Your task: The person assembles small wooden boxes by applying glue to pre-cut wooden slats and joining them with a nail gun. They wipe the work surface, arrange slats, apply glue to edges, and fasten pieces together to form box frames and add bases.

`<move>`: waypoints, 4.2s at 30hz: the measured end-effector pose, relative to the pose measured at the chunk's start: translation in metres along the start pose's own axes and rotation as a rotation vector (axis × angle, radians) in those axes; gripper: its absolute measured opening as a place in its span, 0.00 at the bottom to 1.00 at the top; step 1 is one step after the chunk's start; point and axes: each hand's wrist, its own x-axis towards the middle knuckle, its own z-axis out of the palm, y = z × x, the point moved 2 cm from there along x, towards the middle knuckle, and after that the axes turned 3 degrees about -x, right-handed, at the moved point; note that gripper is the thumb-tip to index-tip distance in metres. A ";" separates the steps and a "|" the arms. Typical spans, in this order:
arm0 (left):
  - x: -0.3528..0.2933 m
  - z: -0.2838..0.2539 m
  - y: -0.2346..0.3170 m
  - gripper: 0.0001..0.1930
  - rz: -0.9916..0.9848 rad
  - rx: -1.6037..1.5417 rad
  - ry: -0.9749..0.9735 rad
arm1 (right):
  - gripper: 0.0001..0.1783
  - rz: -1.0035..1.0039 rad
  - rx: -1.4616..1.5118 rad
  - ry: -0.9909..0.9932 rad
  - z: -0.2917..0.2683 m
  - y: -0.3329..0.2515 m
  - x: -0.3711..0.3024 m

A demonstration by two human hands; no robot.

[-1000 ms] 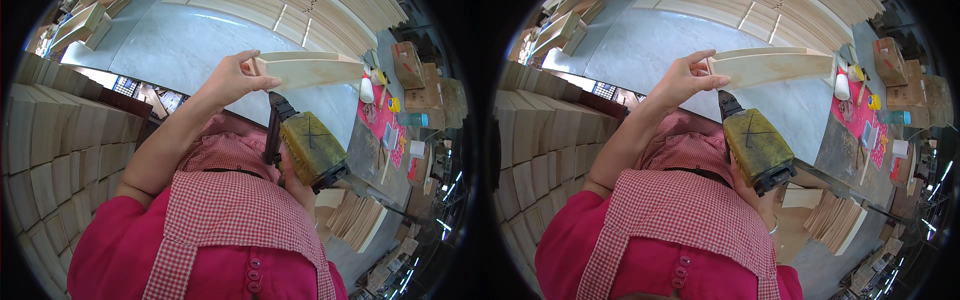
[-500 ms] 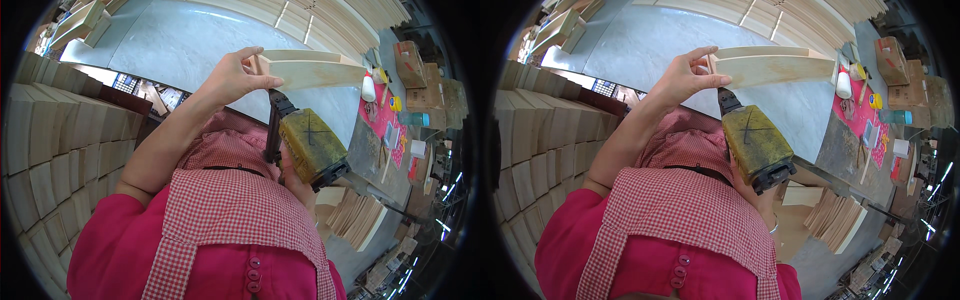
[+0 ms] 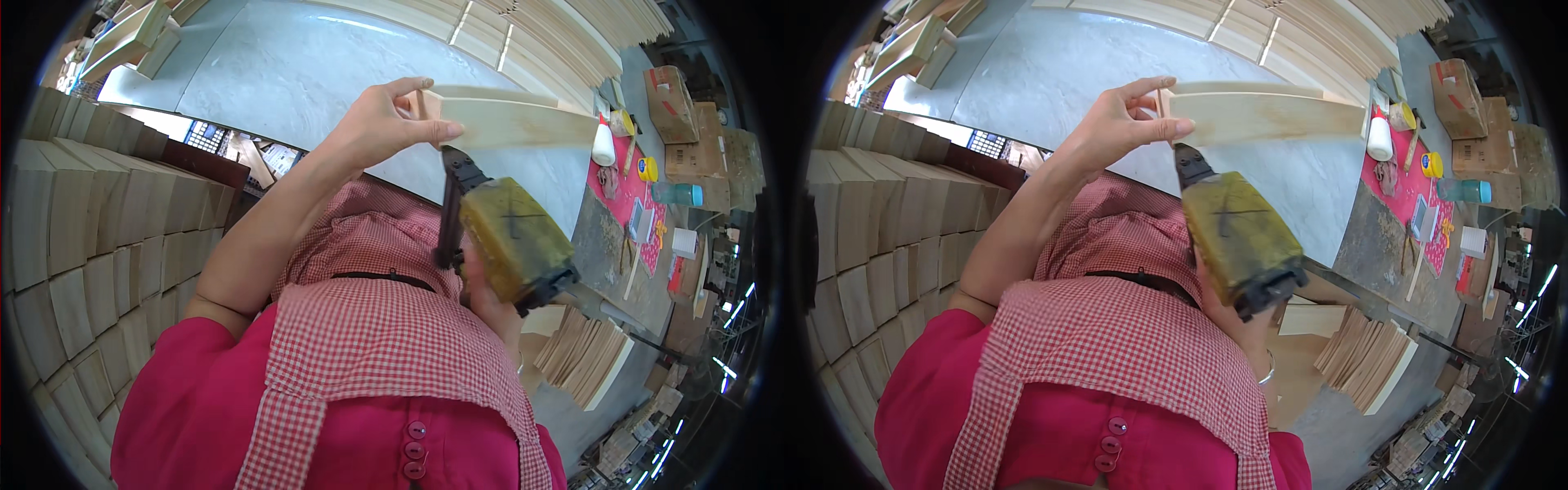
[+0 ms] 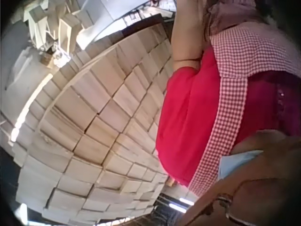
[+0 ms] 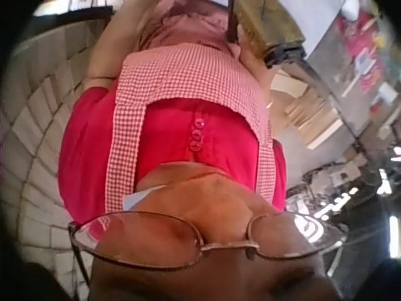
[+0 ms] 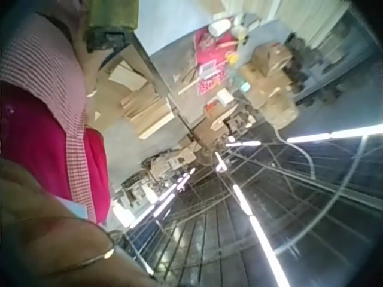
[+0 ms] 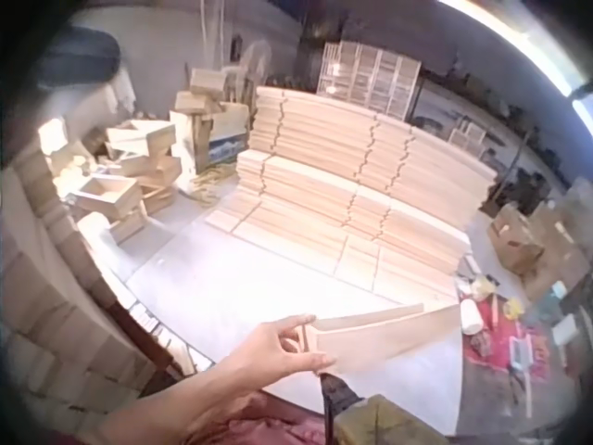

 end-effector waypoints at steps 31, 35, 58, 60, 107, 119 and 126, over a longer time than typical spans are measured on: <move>0.019 -0.089 -0.011 0.16 -0.057 0.305 0.437 | 0.27 0.084 -0.773 0.420 -0.189 0.249 0.165; -0.008 -0.014 0.005 0.19 -0.187 0.236 0.368 | 0.31 -0.171 -0.534 0.530 -0.160 0.245 0.252; 0.013 0.043 -0.011 0.26 0.498 1.091 0.020 | 0.44 0.078 0.418 0.990 -0.174 0.209 0.310; 0.023 0.027 0.018 0.27 0.445 1.073 -0.018 | 0.36 -0.052 0.609 0.967 -0.167 0.153 0.277; 0.140 -0.021 0.056 0.19 -0.487 0.573 -0.739 | 0.30 -0.168 1.012 0.808 -0.135 0.051 0.150; 0.110 0.001 0.021 0.17 0.482 0.927 -0.151 | 0.26 -0.252 0.945 0.650 -0.119 0.012 0.152; -0.005 0.035 -0.018 0.21 0.694 0.930 -0.147 | 0.24 -0.235 0.852 0.520 -0.070 0.000 0.170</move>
